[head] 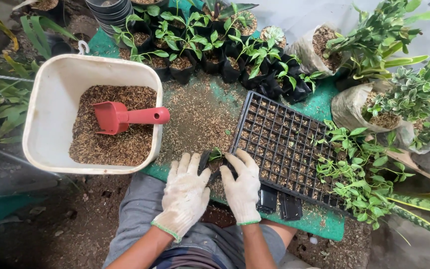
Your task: The person is transplanting small seedlings from a tray into individual black plastic bags filled with soil using a small red scoop.
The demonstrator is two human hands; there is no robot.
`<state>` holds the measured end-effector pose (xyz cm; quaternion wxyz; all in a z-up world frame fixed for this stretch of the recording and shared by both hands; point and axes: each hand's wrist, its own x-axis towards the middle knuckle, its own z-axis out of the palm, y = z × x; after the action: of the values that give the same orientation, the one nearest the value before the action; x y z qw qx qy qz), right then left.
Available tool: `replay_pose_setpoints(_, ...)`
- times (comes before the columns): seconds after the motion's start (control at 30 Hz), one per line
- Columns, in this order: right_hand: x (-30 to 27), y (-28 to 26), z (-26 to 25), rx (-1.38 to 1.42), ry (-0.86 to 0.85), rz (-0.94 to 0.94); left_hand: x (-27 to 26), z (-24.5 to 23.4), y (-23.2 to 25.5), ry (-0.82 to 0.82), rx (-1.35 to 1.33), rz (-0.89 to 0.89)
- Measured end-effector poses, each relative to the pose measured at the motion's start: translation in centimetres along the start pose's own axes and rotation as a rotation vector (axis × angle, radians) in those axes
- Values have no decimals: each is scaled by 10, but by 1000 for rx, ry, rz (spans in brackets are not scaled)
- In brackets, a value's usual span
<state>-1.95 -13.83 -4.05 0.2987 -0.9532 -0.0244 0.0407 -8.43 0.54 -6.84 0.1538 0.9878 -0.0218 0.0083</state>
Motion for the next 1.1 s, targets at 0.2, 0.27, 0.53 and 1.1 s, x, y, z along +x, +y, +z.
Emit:
replay_pose_setpoints(0.2, -2, -4, -29, 291, 102, 98, 2, -22, 1, -41, -37, -13)
replay_pose_setpoints(0.27, -3, -6, -37, 310, 140, 184, -2, -38, 0, 87, -143, 36)
replay_pose_setpoints(0.53, -5, -54, -53, 221, 214, -26, -26, -161, -43, 637, -319, 110)
replay_pose_setpoints(1.1, 61, -195, 11, -816, -57, -895, -8, -251, -111, 299, -944, -863)
